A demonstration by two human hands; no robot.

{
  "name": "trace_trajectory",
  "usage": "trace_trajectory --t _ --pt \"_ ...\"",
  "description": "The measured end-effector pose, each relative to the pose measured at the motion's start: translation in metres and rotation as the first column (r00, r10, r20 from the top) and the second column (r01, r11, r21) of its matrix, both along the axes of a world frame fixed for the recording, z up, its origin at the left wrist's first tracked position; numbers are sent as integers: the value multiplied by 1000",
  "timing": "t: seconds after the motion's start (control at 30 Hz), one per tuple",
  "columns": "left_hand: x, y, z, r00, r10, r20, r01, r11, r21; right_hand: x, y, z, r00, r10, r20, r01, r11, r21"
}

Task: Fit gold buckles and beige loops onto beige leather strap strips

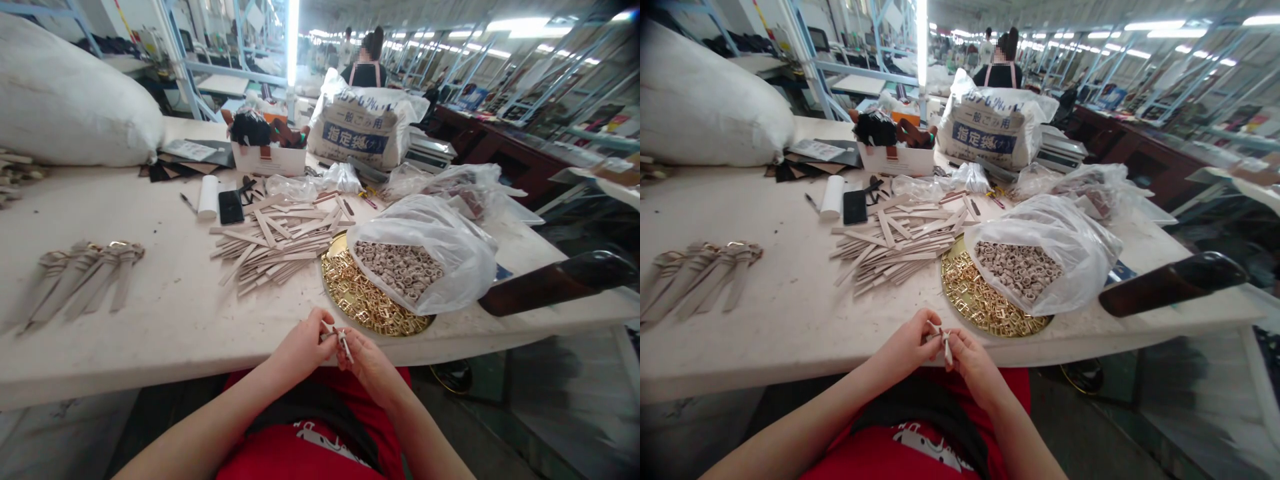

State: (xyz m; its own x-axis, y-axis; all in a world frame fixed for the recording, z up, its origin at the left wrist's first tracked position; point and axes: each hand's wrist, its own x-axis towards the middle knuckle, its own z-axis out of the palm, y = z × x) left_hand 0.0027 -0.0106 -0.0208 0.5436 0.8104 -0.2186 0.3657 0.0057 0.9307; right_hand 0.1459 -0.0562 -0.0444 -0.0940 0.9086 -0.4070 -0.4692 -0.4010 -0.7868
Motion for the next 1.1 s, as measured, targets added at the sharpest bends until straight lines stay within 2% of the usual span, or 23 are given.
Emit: trace_trajectory --t 0.07,0.17,0.23,0.33,0.4,0.47,0.5,0.57,0.6,0.63,0.67,0.73,0.8,0.87,0.97,1.1 --pt "-2 0 -1 990 24 -136 -11 995 95 0 -2 -4 996 73 -55 -75 997 -23" --pt "-4 -1 -3 961 42 -274 8 984 179 0 -5 -6 988 74 -139 -81 996 -43" --pt "-6 -2 -3 958 24 -286 30 983 182 0 -7 -6 981 74 -178 -84 995 -49" --pt "-10 -5 1 980 -38 -197 61 992 113 2 -8 -4 985 88 -147 -91 996 -12" --pt "-13 -8 5 992 -63 -111 65 998 21 2 -7 -4 998 49 -32 -48 998 41" --pt "-16 -11 9 996 -70 -50 67 996 -66 2 -7 -5 979 -54 197 30 992 124" --pt "-16 -13 10 997 -67 -36 63 994 -93 1 -7 -6 933 -129 337 70 981 182" --pt "-16 -14 11 998 -58 -38 54 993 -103 0 -7 -7 780 -269 564 117 949 291" --pt "-15 -14 11 997 -56 -47 52 994 -93 -1 -7 -8 716 -313 624 124 937 328" --pt "-14 -13 10 997 -55 -59 51 996 -79 -1 -7 -8 685 -327 651 116 931 346" --pt "-13 -12 8 996 -58 -67 54 997 -63 0 -7 -7 686 -306 660 88 935 343" --pt "-12 -10 2 995 -82 -60 79 995 -55 3 -7 -6 726 -184 662 -32 953 300" --pt "-14 -8 -5 993 -120 -17 117 985 -126 6 -8 -6 725 -53 687 -174 951 257" --pt "-18 -7 -13 986 -155 66 167 946 -277 7 -9 -8 680 -17 733 -244 937 248" --pt "-23 -8 -19 981 -115 158 174 877 -448 5 -12 -14 592 -60 804 -286 917 279" --pt "-24 -6 -17 989 -85 120 131 880 -456 5 -11 -12 450 -1 893 -453 861 230"
